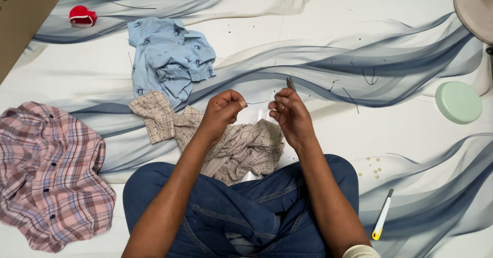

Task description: The person sits cross-legged on the floor and sews a button onto a patterned shirt using a needle and thread. They repeatedly pass the needle through the button and fabric, pull the thread tight, and trim excess thread with scissors.

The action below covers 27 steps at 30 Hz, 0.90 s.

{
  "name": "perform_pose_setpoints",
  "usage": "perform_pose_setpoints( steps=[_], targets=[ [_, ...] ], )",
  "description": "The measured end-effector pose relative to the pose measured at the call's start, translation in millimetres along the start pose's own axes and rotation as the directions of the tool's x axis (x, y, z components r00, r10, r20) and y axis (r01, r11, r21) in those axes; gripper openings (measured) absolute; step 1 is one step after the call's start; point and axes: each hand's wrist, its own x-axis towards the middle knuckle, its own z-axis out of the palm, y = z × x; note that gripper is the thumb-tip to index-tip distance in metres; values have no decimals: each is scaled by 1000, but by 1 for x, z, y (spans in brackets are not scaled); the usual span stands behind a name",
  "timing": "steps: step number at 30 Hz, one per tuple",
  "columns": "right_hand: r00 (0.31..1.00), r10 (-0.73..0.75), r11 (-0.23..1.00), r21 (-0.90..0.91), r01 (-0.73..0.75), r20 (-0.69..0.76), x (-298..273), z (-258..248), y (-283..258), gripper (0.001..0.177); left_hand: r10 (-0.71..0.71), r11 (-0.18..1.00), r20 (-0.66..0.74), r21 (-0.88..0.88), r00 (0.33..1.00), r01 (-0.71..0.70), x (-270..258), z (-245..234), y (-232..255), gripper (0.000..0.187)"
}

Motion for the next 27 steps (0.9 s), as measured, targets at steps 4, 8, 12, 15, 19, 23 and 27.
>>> perform_pose_setpoints(
  steps=[4,8,12,15,19,23,27],
  targets=[
    [988,125,874,-481,-66,92,-6,22,23,36,-89,988,22,-122,996,92,1,5,2,6],
    [913,284,855,-509,-103,292,-10,21,43,37,0,965,-15,-263,1000,-4,-3,-1,8,7],
    [938,269,777,-625,-77,219,-8,2,32,30,15,941,-102,-336,995,-49,-1,-11,13,9],
    [927,315,690,-720,-75,206,-7,-6,21,24,4,943,-179,-326,984,-63,3,-15,11,10],
    [937,317,540,-840,-52,146,-10,-10,17,20,17,952,-264,-290,964,-97,6,-23,7,8],
    [979,187,569,-821,-43,78,-15,-25,16,19,31,950,-347,-283,937,-136,8,-35,6,6],
    [999,33,794,-607,-38,-19,-27,-37,22,13,-6,954,-362,-281,932,-103,6,-39,1,7]
  ],
)
